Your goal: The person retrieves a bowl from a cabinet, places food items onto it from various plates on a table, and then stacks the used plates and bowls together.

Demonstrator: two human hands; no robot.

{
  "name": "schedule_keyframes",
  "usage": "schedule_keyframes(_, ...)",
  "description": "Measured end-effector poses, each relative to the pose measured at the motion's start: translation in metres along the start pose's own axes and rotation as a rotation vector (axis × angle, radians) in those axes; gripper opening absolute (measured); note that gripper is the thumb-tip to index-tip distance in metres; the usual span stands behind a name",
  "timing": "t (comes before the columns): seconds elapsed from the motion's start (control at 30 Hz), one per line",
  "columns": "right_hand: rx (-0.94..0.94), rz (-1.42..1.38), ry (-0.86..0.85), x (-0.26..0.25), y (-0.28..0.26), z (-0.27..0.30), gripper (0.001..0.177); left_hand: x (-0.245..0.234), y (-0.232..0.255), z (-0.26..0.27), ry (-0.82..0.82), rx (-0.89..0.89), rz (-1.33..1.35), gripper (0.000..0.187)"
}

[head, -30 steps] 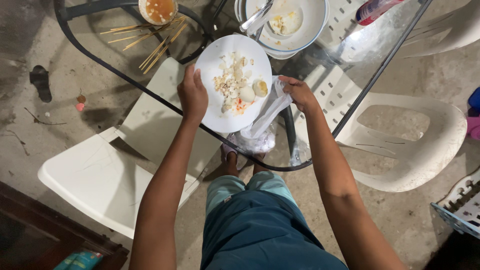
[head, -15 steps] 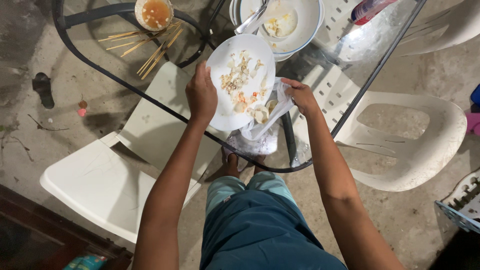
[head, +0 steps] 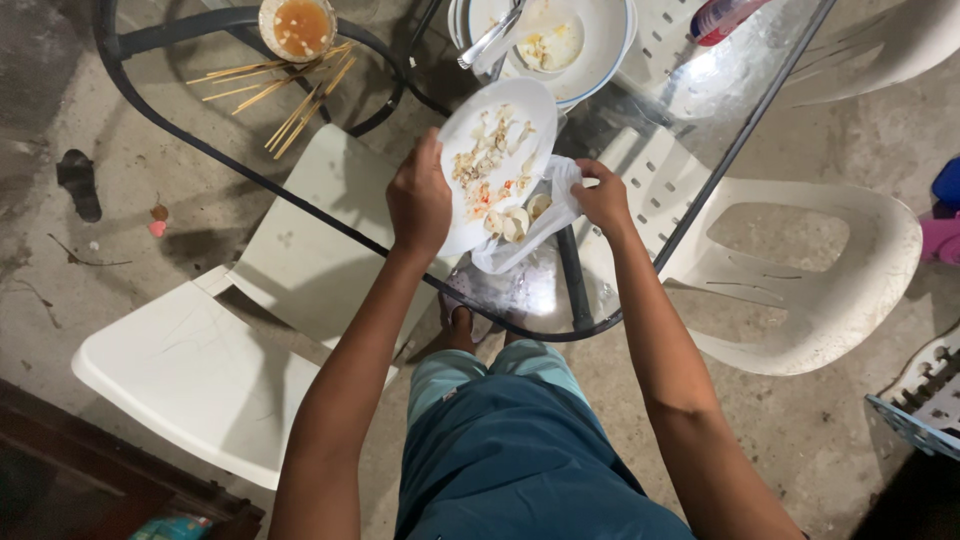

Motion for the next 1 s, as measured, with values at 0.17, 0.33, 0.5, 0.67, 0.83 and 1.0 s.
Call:
schedule_keyframes(0.17,0.114,-0.138,-0.022,-0.001,0.008,0.006,0.063,-0.005,0.026,0.008,-0.018,0.091,0.002,0.022)
schedule_keyframes(0.33,0.175,-0.182,-0.042,-0.001,0.022,0.009,0.056,-0.011,0.045,0.012,0.019,0.186,0.011,0.023)
schedule_keyframes(0.5,0.236,-0.301,-0.069,0.006,0.043,0.004,0.052,-0.013,0.05,0.016,-0.012,0.204,-0.022,0.024)
schedule_keyframes(0.67,0.124,-0.167,-0.017,0.005,0.033,0.008,0.052,-0.017,0.052,0.018,-0.03,0.204,-0.032,0.024)
schedule_keyframes(0.83,-0.398,-0.06,0.175,-0.008,-0.035,0.018,0.063,-0.023,0.057,0.017,-0.006,0.207,0.059,0.025)
schedule_keyframes(1.0,-0.16,-0.165,0.182,-0.001,-0.029,0.007,0.035,-0.02,0.054,0.02,-0.011,0.169,0.054,0.023)
Point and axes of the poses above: each hand's wrist, its own z-axis away from the middle knuckle, its own x-axis out of the palm, y = z × x, the point moved 8 cm from there along -z, towards the middle knuckle, and after that the axes turned 9 degrees about y, right-handed, at the moved point
